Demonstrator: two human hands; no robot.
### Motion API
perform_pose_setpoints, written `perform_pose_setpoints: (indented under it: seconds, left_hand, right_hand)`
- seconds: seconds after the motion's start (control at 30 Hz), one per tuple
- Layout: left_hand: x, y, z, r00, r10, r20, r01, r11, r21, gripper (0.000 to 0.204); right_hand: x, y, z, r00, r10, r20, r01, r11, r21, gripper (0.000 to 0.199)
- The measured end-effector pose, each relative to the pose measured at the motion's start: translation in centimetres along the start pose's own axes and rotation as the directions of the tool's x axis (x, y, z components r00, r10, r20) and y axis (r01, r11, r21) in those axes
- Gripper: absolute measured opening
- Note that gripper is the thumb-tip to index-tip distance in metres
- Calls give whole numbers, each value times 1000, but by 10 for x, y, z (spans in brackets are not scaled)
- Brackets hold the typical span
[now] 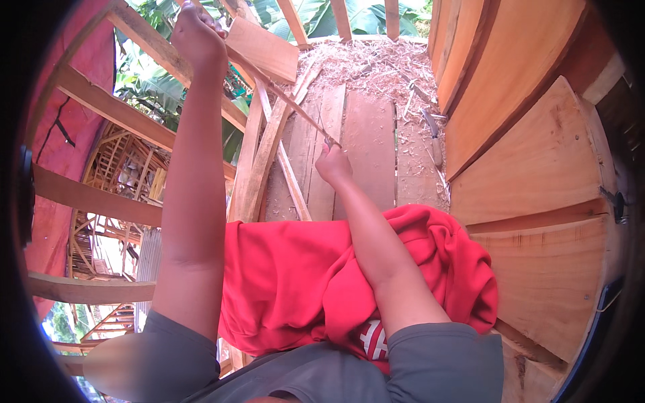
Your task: The person carves a wooden stick using a knife, holding the stick in the left hand and the knife in the right. They repeatedly shave off thin layers of wood to shape the stick, with wood shavings accumulating on the floor.
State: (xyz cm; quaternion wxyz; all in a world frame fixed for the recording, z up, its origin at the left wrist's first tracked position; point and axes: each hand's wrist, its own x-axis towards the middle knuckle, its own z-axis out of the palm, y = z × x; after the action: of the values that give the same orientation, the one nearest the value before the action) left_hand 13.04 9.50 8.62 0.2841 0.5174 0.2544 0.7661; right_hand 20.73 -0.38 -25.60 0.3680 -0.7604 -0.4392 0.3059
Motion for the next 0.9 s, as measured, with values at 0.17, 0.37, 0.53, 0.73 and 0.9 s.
perform_pose_setpoints:
  seconds: [0.17,0.37,0.53,0.73,0.9]
  left_hand:
    - [1,5,-19,999,-37,-40,38,999,20,37]
    - [7,-4,-17,999,-22,-30,22,1000,9,36]
    - [6,-3,-25,994,64,-92,-50,988,149,40]
    - [8,0,-37,986,110,-128,-71,957,280,39]
    - [11,6,-55,986,49,-159,-9,970,245,35]
  right_hand:
    - [-18,-42,-6,992,114,56,-120,988,100,46]
    - [0,-9,14,992,124,0,-124,991,52,47]
    - [-1,-11,-10,994,15,105,-4,995,-101,51]
    - [-1,-17,-13,989,-144,-21,108,824,-557,38]
    - [10,-20,-4,987,-158,-42,87,725,-683,33]
